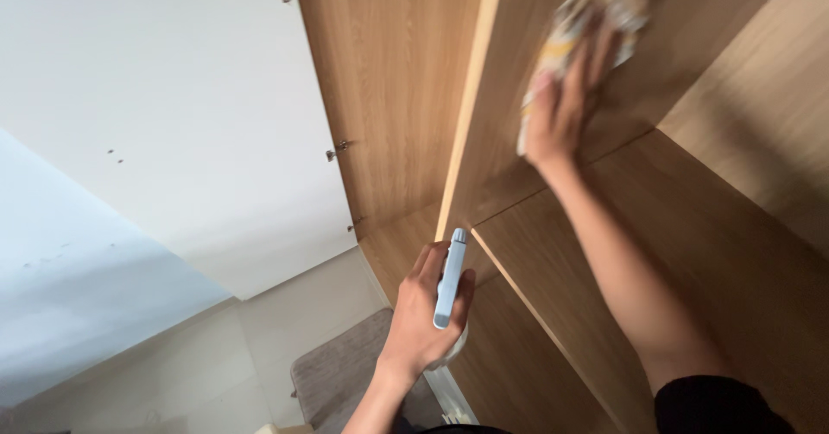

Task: The person cleans the interior of a wooden cupboard. Using a spray bottle and a cloth, they wipe the shelves and side panels. The person repeatedly sprays and wipes different sections of the cupboard interior.

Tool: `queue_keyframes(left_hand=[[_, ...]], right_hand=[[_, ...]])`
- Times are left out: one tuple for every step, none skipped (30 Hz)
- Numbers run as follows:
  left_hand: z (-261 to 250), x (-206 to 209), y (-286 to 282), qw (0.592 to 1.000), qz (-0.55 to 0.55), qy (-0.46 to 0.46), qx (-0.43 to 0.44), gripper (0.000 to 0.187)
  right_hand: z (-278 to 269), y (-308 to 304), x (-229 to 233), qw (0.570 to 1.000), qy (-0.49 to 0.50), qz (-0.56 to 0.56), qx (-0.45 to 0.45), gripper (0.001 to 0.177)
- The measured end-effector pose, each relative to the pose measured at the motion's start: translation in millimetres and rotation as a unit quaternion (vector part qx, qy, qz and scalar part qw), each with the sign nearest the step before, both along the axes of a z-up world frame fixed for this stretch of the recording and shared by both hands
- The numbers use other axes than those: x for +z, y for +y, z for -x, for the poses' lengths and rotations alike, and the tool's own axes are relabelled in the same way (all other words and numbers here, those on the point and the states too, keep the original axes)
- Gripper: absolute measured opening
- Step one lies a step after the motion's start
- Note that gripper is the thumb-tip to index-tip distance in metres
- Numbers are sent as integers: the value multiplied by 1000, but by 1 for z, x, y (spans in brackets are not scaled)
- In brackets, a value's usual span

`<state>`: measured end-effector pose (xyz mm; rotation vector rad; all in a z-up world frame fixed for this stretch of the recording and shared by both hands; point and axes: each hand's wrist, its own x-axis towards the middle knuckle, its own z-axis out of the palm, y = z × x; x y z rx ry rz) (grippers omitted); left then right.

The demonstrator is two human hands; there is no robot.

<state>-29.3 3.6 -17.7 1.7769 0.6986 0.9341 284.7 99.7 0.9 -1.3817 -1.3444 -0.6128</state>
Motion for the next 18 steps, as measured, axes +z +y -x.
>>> queue_keyframes(left_hand=[[2, 0, -1, 1000, 0, -5, 2, 37], [4, 1, 1, 1000, 1, -11, 7, 37], [8, 1, 2, 1000, -4, -16, 10, 38], [12, 1, 0, 1000, -10, -21, 17, 38], [16, 1, -3, 999, -17, -26, 23, 39], [20, 1, -3, 999, -15, -25, 30, 39], [21, 1, -2, 999, -13, -23, 37, 38], [22, 2, -3, 999, -10, -21, 41, 38], [22, 2, -4, 998, -14, -17, 54, 38], [23, 1, -5, 998, -18, -15, 64, 39], [24, 0, -5, 997, -23, -13, 75, 39], [25, -1, -6, 996, -18, -10, 82, 38], [26, -2, -7, 996, -13, -6, 89, 37], [26, -2, -9, 996, -9, -6, 94, 37], [27, -3, -10, 995, -22, -16, 94, 37], [28, -3, -12, 994, -35, -24, 97, 37], [29, -4, -14, 993, -49, -31, 99, 37], [30, -4, -15, 993, -40, -28, 103, 37]], right_hand=[[-4, -2, 7, 1000, 0, -12, -6, 73], [-8, 3, 15, 1000, -1, -23, -8, 71], [-8, 7, 18, 999, 1, -31, -9, 70], [-5, 4, 18, 999, 2, -33, -10, 70], [-3, -1, 17, 999, 4, -35, -11, 71], [1, -2, 11, 999, 9, -28, -12, 73], [5, 0, 3, 1000, 13, -21, -13, 76], [8, -4, -9, 1000, -4, 3, -15, 77], [9, -12, -21, 999, -22, 27, -17, 78], [9, -18, -35, 998, -42, 50, -20, 79], [11, -20, -50, 996, -63, 68, -13, 80], [14, -23, -64, 993, -84, 86, -6, 81], [16, -25, -78, 989, -105, 103, 1, 82], [15, -26, -87, 984, -134, 119, -5, 80], [13, -27, -93, 978, -162, 133, -11, 78], [11, -26, -96, 971, -190, 147, -14, 76], [5, -23, -92, 971, -195, 136, -3, 79], [-1, -18, -85, 973, -197, 123, 4, 82]])
